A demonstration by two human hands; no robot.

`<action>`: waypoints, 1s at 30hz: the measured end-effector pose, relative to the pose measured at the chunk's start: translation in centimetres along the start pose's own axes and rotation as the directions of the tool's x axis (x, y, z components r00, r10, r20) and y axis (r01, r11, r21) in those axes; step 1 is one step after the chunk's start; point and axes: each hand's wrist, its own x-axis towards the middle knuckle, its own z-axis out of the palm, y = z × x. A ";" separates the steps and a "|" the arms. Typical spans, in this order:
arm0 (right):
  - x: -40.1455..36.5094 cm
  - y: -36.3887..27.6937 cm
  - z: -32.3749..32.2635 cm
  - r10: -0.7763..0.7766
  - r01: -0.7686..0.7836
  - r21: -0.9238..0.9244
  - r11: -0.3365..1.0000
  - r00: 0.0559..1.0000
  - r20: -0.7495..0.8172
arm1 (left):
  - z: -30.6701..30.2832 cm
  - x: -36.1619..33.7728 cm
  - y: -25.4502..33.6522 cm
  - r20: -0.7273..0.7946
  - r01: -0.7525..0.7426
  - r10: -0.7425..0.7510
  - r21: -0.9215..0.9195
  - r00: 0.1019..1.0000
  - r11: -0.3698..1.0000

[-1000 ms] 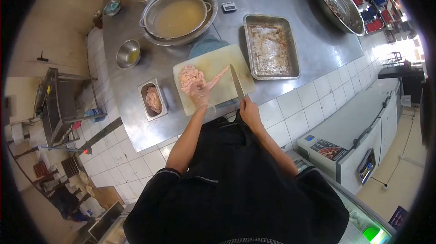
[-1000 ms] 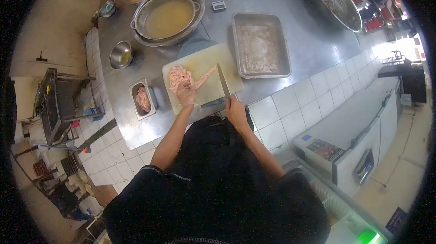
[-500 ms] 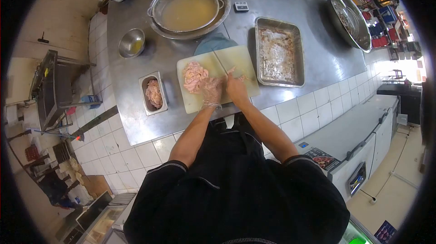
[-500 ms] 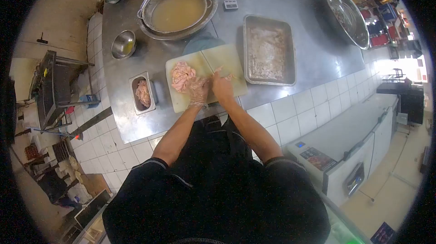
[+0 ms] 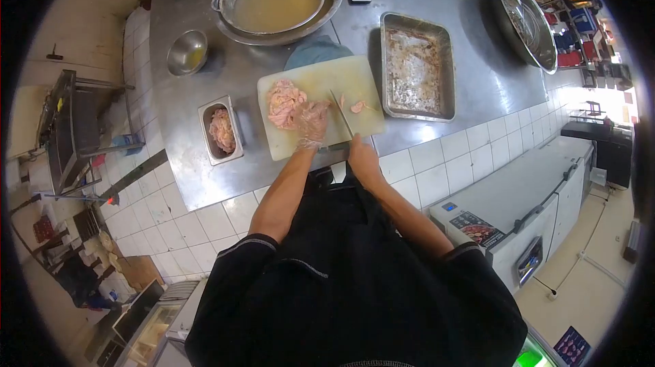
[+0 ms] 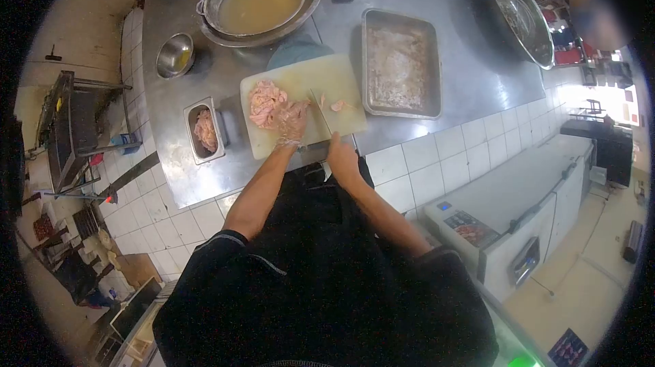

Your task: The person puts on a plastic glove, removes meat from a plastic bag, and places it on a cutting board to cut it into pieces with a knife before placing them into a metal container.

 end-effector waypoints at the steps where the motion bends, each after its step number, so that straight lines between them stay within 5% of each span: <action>1: -0.9 0.4 0.1 0.033 -0.033 0.005 0.999 0.999 0.024 | -0.3 0.2 0.2 -0.011 -0.014 0.014 -0.005 1.000 1.000; 8: -1.9 1.4 -0.5 -0.012 0.011 0.015 1.000 1.000 0.028 | -0.6 0.5 -0.9 0.193 -0.001 0.007 -0.032 0.981 0.999; 14: 1.9 2.0 -1.2 -0.031 0.054 0.092 0.994 0.972 -0.235 | -3.6 0.7 -0.1 -0.014 0.038 -0.037 0.085 0.999 0.996; 17: 2.0 2.5 -1.2 -0.066 0.098 0.110 0.989 0.962 -0.264 | -4.5 1.1 -0.5 0.050 -0.156 0.149 0.215 0.988 0.964; 20: 1.2 2.2 -1.6 -0.049 0.088 0.150 0.985 0.968 -0.245 | -4.1 2.2 0.0 0.420 0.212 -0.218 0.061 0.881 0.975; 23: 0.4 2.2 -1.3 -0.018 0.062 0.187 0.980 0.973 -0.230 | -4.0 3.7 0.6 0.593 -0.156 -0.155 0.439 0.791 0.885; 26: 0.5 2.4 -1.0 -0.012 0.057 0.186 0.981 0.972 -0.235 | -4.4 3.2 -0.4 0.526 -0.421 0.186 0.372 0.830 0.827; 29: 0.5 2.9 -0.7 -0.001 0.053 0.189 0.980 0.964 -0.265 | -5.8 4.7 1.8 0.467 -0.210 -0.040 0.470 0.883 0.858; 30: 0.5 3.0 -0.7 0.003 0.053 0.194 0.980 0.961 -0.278 | -5.6 4.6 1.3 0.442 -0.135 -0.036 0.349 0.896 0.927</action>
